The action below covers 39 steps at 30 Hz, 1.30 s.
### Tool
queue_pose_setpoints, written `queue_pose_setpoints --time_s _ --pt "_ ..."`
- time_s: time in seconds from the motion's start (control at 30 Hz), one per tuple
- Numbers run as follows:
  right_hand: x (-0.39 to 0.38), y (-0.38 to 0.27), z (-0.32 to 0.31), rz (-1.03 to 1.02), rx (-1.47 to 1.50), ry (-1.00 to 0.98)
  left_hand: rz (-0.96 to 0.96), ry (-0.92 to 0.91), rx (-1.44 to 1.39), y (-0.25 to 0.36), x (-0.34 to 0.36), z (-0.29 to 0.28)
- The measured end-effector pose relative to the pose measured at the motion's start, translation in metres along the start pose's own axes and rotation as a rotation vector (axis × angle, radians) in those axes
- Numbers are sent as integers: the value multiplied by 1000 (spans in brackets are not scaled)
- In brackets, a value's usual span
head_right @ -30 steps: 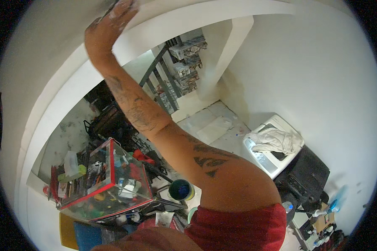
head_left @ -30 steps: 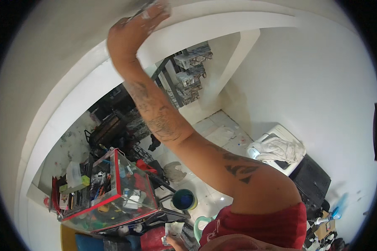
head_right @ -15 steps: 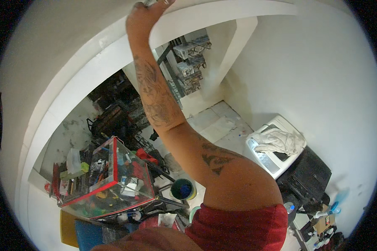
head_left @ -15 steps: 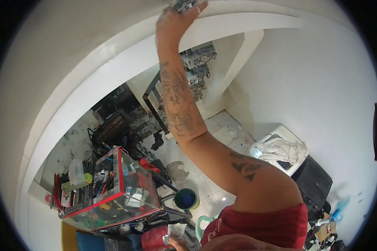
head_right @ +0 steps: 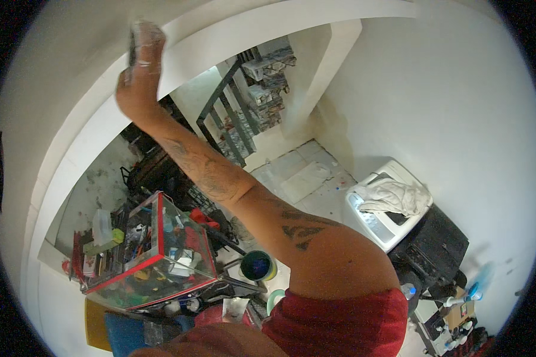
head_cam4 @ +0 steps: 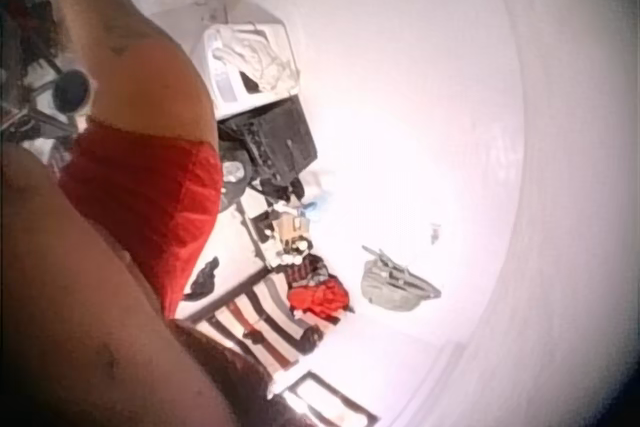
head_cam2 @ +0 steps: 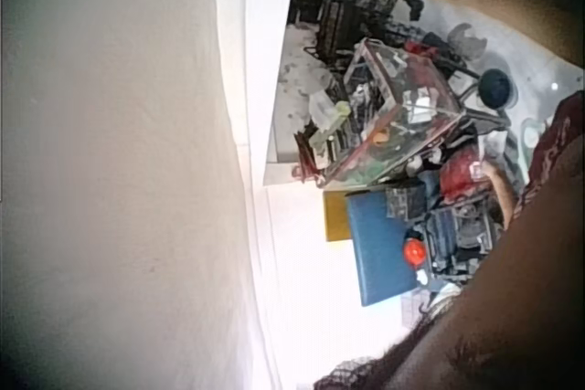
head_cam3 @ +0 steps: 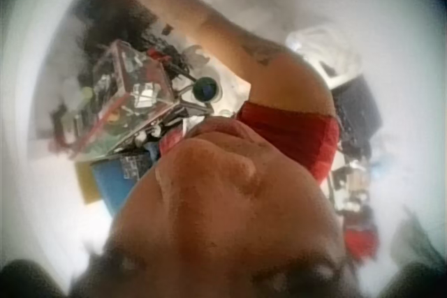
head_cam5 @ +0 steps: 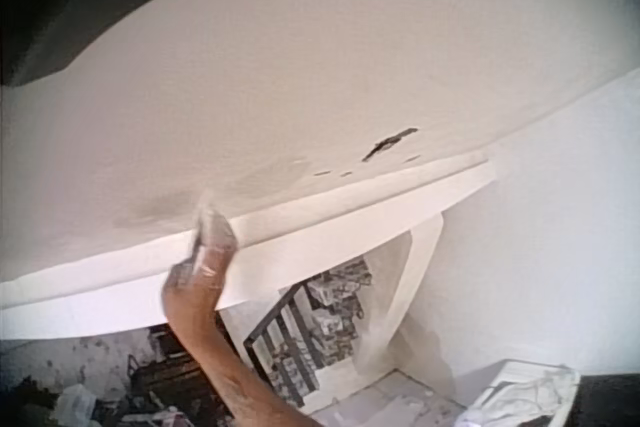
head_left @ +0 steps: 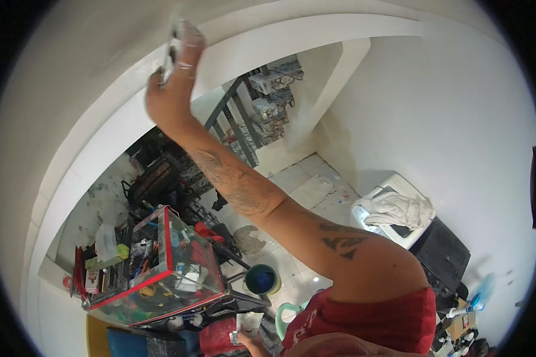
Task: Apply plaster or putty to a ceiling beam using putty knives.
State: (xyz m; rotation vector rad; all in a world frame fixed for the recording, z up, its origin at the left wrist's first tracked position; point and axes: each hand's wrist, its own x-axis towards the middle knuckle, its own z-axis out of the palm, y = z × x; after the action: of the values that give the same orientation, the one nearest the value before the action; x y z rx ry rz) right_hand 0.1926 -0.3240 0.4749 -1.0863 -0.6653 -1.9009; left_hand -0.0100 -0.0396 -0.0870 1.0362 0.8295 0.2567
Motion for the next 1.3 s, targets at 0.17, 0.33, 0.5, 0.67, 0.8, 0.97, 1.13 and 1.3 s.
queue_pose_setpoints --time_s 0.17,0.33,0.5,0.67,0.8,0.97,1.13,1.3 --pt "23 49 -23 222 -212 404 -1 5 -10 -2 -2 0" --pt "56 68 12 -138 -865 520 1 7 4 0 0 2" --pt "15 34 46 199 -244 262 7 -4 10 0 0 7" --pt "-5 34 10 224 9 294 7 -2 -1 1 0 6" --pt "43 59 -43 182 -172 476 6 16 -14 2 0 -1" --pt "64 43 -23 52 -244 494 0 28 -12 1 2 -11" --pt "33 11 17 169 -159 419 3 30 -8 1 1 -17" --pt "-1 -6 18 10 -6 199 -2 26 -13 0 -2 -18"
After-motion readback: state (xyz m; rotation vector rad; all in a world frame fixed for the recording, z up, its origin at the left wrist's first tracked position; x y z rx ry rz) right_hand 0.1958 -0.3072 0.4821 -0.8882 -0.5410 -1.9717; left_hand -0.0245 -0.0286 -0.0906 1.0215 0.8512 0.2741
